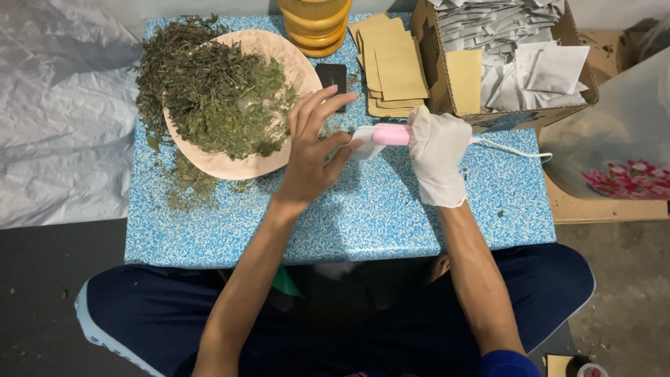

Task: Sealing pre-filled tea bags using a handheld heat sealer at a production table.

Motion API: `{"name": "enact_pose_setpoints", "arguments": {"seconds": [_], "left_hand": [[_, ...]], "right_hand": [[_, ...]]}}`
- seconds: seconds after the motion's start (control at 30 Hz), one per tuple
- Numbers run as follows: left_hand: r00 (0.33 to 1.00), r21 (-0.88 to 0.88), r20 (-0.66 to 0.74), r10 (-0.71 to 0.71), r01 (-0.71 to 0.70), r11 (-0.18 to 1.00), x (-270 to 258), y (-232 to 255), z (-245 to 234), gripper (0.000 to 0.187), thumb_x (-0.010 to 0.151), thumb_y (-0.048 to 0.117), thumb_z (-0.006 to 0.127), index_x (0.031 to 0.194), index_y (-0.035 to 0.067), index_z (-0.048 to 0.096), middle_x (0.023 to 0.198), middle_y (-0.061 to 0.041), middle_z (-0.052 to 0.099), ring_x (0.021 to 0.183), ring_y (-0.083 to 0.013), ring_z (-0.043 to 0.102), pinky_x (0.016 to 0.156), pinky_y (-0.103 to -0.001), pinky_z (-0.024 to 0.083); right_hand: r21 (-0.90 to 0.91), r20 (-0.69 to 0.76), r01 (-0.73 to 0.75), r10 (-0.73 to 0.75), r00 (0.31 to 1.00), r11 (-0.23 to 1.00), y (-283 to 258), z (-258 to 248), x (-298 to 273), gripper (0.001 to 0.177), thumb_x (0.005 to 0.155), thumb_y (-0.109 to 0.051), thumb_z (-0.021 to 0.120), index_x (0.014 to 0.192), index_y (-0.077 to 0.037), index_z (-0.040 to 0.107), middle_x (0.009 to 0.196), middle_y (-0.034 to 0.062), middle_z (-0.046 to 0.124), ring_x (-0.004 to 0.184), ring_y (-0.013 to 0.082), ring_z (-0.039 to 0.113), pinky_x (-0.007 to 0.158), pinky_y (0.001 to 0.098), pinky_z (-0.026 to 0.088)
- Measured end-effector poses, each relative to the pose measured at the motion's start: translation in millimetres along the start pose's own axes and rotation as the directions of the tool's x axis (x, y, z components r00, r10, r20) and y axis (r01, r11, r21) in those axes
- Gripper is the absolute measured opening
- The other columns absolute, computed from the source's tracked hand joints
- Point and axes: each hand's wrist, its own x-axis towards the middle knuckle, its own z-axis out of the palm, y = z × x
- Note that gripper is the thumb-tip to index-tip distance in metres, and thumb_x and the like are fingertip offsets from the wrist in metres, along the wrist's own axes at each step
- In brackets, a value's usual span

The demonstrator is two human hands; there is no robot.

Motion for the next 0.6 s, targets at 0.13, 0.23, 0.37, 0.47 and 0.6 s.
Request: {"name": "enact_pose_setpoints", "arguments": {"seconds": [0.13, 0.23, 0.37, 0.47, 0.6], "left_hand": [[1.000, 0.008, -0.009, 0.005, -0.005, 1.000, 1.0, -0.7, 0.6, 0.027, 0.107, 0.028, 0.075, 0.085, 0.012, 0.070, 0.154, -0.002, 0.058, 0.153, -0.0313, 0.043, 0.128, -0.060, 0.022], [1.000, -0.004, -0.017, -0.007, 0.007, 1.000, -0.1, -1.6, 0.5, 0.027, 0.107, 0.028, 0.074, 0.085, 0.013, 0.071, 0.154, -0.002, 0.058, 0.154, -0.0313, 0.041, 0.129, -0.060, 0.020], [0.999, 0.001, -0.039, 0.002, -0.002, 1.000, 0.7, -2.8, 0.6, 0.028, 0.107, 0.029, 0.074, 0.085, 0.012, 0.071, 0.154, -0.003, 0.059, 0.154, -0.0313, 0.042, 0.129, -0.058, 0.021], [0.999, 0.005, -0.050, 0.001, -0.001, 1.000, -0.5, -3.3, 0.3, 0.028, 0.107, 0.030, 0.074, 0.086, 0.012, 0.071, 0.153, -0.003, 0.060, 0.153, -0.0319, 0.042, 0.128, -0.059, 0.022], [0.997, 0.009, -0.077, 0.017, -0.016, 1.000, 1.6, -5.8, 0.1, 0.030, 0.108, 0.032, 0.071, 0.086, 0.012, 0.069, 0.151, -0.005, 0.060, 0.153, -0.0346, 0.042, 0.127, -0.061, 0.023]], "right_hand": [[-0.007, -0.013, -0.002, 0.002, 1.000, 1.000, -0.1, -0.9, 1.4, 0.053, 0.121, -0.026, 0.031, 0.077, -0.019, 0.058, 0.053, 0.0060, 0.054, 0.061, 0.0384, 0.066, 0.059, 0.0443, 0.049], [-0.009, 0.006, 0.001, -0.001, 1.000, 1.000, -0.8, -2.6, 1.1, 0.054, 0.121, -0.028, 0.027, 0.077, -0.019, 0.057, 0.054, 0.0053, 0.054, 0.060, 0.0380, 0.066, 0.059, 0.0443, 0.050], [-0.046, 0.004, 0.016, -0.016, 1.000, 0.999, 1.8, -2.0, 1.5, 0.052, 0.121, -0.027, 0.029, 0.077, -0.020, 0.057, 0.054, 0.0054, 0.054, 0.059, 0.0369, 0.065, 0.059, 0.0449, 0.050], [-0.049, 0.006, 0.003, -0.002, 1.000, 0.999, -1.1, -5.1, 2.1, 0.053, 0.121, -0.027, 0.029, 0.077, -0.021, 0.057, 0.054, 0.0042, 0.055, 0.059, 0.0356, 0.066, 0.060, 0.0438, 0.051], [-0.034, 0.000, -0.008, 0.008, 1.000, 0.999, 2.9, -1.7, 0.6, 0.051, 0.120, -0.028, 0.028, 0.078, -0.021, 0.056, 0.053, 0.0026, 0.052, 0.060, 0.0358, 0.066, 0.060, 0.0431, 0.051]]}}
